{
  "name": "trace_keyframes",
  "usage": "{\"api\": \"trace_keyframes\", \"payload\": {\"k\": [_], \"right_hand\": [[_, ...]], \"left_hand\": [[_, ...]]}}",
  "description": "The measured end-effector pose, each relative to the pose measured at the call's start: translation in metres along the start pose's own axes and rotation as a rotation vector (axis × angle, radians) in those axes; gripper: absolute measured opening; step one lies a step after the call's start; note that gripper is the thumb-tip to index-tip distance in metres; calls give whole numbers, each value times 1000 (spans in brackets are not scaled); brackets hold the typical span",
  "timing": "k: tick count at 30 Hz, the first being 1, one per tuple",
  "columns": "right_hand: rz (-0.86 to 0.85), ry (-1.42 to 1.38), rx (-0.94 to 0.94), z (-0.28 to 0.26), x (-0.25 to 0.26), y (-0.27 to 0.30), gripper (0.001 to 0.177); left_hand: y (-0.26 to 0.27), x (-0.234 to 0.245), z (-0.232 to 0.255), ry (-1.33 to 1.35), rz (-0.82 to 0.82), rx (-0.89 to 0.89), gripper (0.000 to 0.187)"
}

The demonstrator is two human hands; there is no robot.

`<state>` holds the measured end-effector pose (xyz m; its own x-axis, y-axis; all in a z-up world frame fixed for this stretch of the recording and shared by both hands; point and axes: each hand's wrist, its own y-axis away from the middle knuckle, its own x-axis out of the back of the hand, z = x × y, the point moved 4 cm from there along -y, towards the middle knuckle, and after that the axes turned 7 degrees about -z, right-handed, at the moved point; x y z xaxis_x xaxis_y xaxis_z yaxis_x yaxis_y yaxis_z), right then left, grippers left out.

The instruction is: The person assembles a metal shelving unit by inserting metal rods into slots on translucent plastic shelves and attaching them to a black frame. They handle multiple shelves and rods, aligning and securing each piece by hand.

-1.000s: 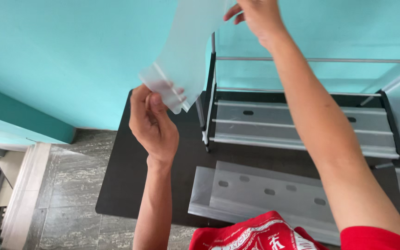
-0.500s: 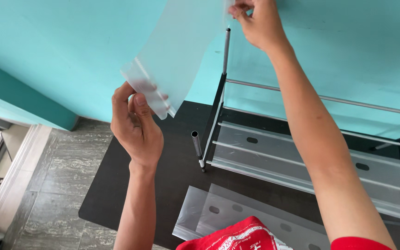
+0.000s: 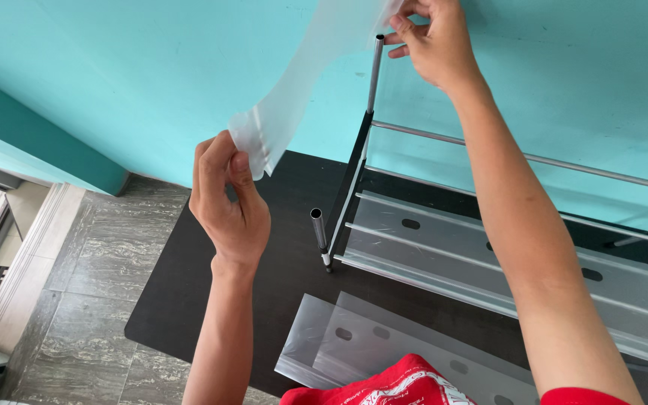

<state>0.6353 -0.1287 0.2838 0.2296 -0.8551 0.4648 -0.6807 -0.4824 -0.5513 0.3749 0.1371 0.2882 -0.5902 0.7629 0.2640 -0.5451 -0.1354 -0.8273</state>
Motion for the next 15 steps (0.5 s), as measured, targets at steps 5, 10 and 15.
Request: {"api": "trace_keyframes", "payload": {"k": [5,10,15], "right_hand": [[-51,69,-14,2,3,-3,13],[-35,26,-69,2,1,-7,14],[-46,31,-89,2,0,-9,13]], "left_hand": [[4,1,-5,151,11,105,18],[4,0,-5,206,13,108,19],[3,-1,-4,200,8,107,19]]}}
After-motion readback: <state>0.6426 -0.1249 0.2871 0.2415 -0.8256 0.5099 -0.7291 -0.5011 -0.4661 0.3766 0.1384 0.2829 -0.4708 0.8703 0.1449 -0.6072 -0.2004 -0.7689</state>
